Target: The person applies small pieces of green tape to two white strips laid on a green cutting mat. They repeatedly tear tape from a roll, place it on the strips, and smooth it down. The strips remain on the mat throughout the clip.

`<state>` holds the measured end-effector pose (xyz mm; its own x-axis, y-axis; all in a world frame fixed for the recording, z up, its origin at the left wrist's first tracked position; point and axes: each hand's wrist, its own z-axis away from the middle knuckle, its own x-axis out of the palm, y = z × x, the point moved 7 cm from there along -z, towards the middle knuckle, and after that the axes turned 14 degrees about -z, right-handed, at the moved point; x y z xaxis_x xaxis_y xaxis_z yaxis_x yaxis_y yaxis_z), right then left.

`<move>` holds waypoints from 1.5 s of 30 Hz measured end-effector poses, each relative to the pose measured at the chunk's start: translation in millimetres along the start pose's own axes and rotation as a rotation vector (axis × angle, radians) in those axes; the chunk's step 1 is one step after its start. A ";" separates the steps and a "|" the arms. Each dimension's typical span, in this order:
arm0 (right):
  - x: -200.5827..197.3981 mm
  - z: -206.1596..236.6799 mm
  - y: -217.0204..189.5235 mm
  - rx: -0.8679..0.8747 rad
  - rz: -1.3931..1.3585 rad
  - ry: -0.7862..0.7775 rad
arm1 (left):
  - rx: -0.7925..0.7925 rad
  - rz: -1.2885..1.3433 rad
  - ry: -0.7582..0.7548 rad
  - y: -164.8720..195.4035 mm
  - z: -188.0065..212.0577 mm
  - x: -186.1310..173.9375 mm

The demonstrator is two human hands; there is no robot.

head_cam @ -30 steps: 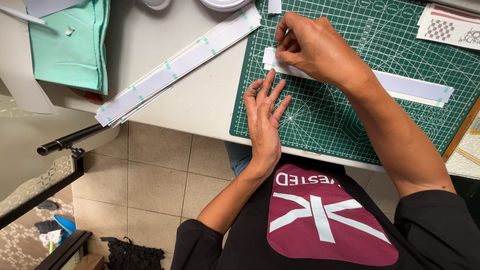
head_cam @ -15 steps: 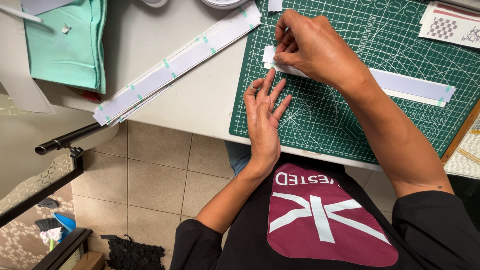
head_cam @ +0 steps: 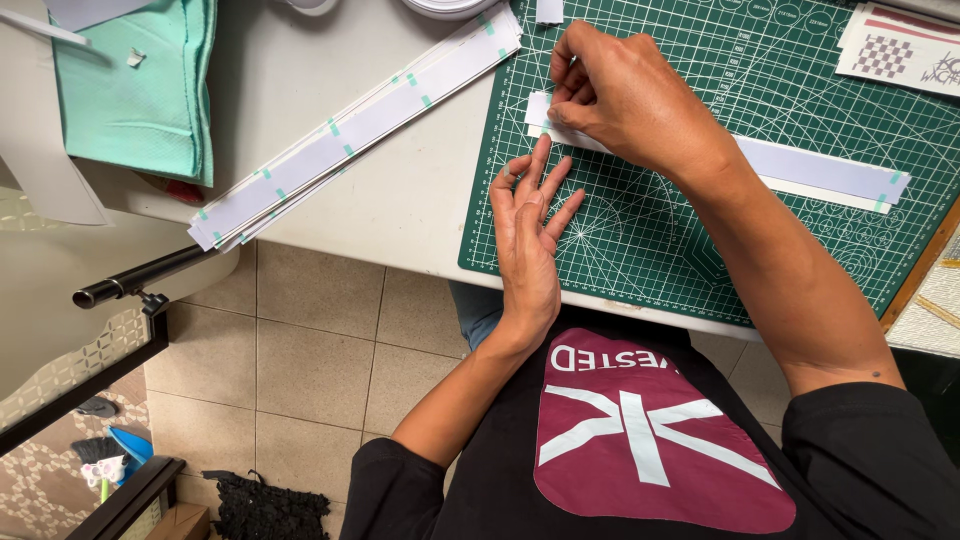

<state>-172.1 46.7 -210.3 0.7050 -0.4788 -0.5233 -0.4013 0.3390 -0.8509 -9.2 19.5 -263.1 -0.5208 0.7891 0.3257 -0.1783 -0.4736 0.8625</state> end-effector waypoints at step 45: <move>0.5 2.5 -6.1 -0.040 -0.057 0.020 | 0.374 -0.854 0.101 74.5 -58.5 -21.5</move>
<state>-167.8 46.4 -205.3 0.7154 -0.5130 -0.4744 -0.3841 0.2784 -0.8803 -60.2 -55.6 -228.5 -0.4103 0.7659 -0.4950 -0.2625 0.4206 0.8684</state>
